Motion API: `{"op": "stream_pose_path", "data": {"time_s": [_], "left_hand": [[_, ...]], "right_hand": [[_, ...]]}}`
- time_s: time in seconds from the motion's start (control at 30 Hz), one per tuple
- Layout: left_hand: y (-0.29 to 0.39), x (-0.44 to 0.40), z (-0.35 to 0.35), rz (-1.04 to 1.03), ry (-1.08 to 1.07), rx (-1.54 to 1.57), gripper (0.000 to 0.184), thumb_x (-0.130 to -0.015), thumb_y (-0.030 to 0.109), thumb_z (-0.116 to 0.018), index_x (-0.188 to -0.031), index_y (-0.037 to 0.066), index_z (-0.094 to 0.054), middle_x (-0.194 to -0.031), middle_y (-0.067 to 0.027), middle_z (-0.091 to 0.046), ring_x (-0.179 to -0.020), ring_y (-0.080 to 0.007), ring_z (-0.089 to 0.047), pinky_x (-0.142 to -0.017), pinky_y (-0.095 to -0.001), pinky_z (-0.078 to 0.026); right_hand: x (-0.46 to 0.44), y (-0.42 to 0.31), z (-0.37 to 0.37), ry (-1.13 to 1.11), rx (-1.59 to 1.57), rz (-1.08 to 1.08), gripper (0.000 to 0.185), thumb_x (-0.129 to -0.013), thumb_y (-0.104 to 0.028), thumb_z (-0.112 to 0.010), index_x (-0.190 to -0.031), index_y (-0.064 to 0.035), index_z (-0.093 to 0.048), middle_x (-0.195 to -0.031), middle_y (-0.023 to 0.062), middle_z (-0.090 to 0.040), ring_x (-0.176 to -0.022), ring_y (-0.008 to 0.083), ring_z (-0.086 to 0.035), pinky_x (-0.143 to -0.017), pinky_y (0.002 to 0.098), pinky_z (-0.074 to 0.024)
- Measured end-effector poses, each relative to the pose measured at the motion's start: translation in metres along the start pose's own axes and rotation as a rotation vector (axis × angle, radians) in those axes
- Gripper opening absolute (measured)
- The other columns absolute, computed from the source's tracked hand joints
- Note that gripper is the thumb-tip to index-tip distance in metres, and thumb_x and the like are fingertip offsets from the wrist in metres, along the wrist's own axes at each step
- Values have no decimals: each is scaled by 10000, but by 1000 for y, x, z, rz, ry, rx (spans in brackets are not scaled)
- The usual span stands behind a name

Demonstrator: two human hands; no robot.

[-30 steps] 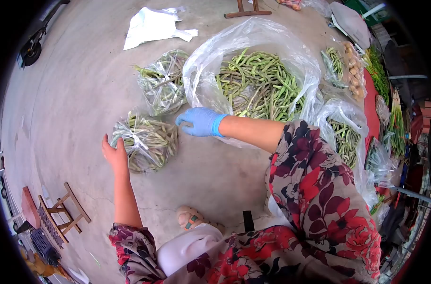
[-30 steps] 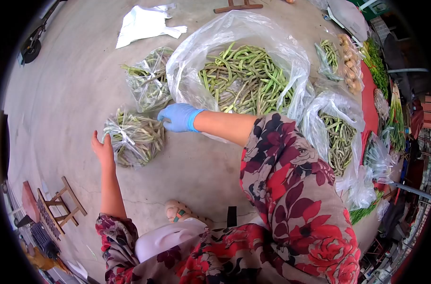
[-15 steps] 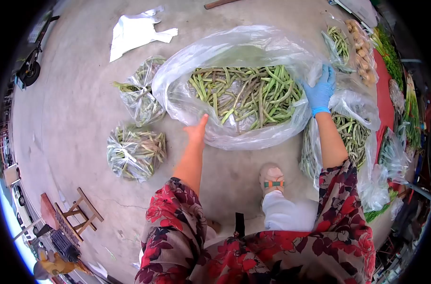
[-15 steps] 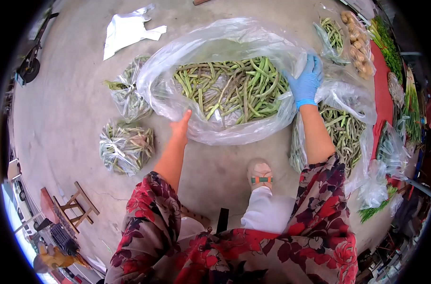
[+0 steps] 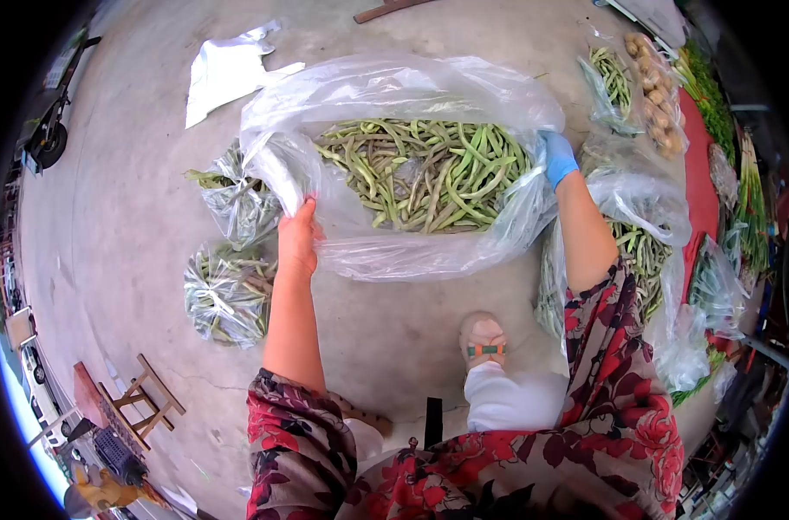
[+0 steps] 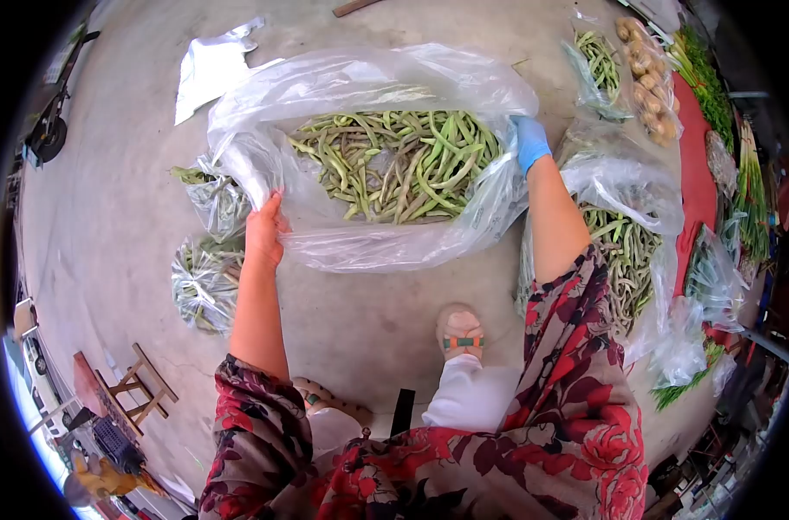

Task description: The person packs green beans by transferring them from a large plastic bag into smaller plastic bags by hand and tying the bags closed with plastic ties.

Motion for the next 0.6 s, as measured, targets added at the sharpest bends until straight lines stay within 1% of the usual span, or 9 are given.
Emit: {"op": "stream_pose_path", "data": {"time_s": [0.03, 0.13, 0.23, 0.27, 0.33, 0.37, 0.43, 0.53, 0.6], "left_hand": [[-21, -9, 14, 39, 28, 17, 134, -838, 146, -561, -940, 66, -595, -590, 57, -370, -472, -66, -315, -442, -230, -257], [-51, -13, 31, 95, 51, 109, 123, -832, 146, -570, -932, 77, -586, -601, 56, -380, -476, -63, -322, -434, -224, -255], [-45, -13, 28, 85, 43, 156, 201, -839, 186, -571, -1019, 100, -593, -597, 60, -352, -483, -64, -315, -436, -217, -254], [-42, -12, 25, 78, 42, 163, 243, -843, 207, -571, -1064, 109, -598, -593, 61, -337, -486, -66, -311, -439, -215, -254], [-21, 3, 14, 88, -29, 166, 191, -831, 181, -587, -1005, 102, -587, -607, 57, -364, -493, -59, -323, -430, -218, -263], [-16, 10, 13, 102, -55, 168, 167, -825, 168, -596, -976, 98, -582, -615, 55, -377, -496, -55, -329, -425, -219, -267], [-13, 11, 16, 105, -55, 167, 189, -818, 185, -612, -988, 107, -584, -619, 52, -380, -507, -59, -335, -426, -217, -271], [-12, 4, 20, 100, -57, 89, 234, -837, 214, -583, -1048, 113, -597, -613, 52, -360, -490, -63, -329, -430, -208, -276], [-8, 7, 22, 69, -49, 15, 214, -823, 220, -603, -1002, 104, -592, -619, 47, -376, -485, -67, -334, -427, -214, -279]], "right_hand": [[17, -6, -18, -62, -314, -17, 261, -810, -213, -516, -930, 3, -598, -805, 129, -615, -719, 235, -597, -658, 344, -491], [63, -50, -77, -613, -563, -89, 147, -821, -158, -483, -777, -58, -582, -666, 69, -563, -593, 188, -555, -552, 306, -470], [152, -125, -123, -835, -854, -80, 176, -842, -182, -438, -723, -76, -511, -555, 39, -466, -451, 173, -436, -428, 310, -370], [177, -143, -129, -687, -783, -33, 181, -845, -189, -435, -717, -79, -501, -548, 35, -445, -443, 168, -412, -420, 310, -353], [224, -164, -130, -388, -635, 34, 194, -850, -204, -428, -705, -87, -482, -533, 27, -403, -426, 160, -366, -403, 310, -319], [235, -180, -129, -518, -602, 152, 209, -851, -230, -434, -728, -80, -512, -544, 35, -434, -432, 157, -387, -404, 308, -332], [264, -216, -129, -977, -715, 238, 186, -823, -195, -474, -777, -42, -570, -614, 63, -536, -517, 210, -524, -505, 327, -462], [206, -199, -63, -194, -442, 240, 195, -813, -220, -490, -776, -48, -573, -589, 54, -516, -495, 199, -508, -469, 322, -442], [137, -153, -33, -479, -410, 55, 204, -810, -243, -494, -792, -61, -583, -583, 55, -525, -491, 210, -515, -457, 342, -443]]}}
Point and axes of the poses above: each hand's wrist, its own x-axis away from the middle knuckle, its own z-axis out of the back of the hand, y = z × x, the point moved 8 cm from there along -x, towards the middle knuckle
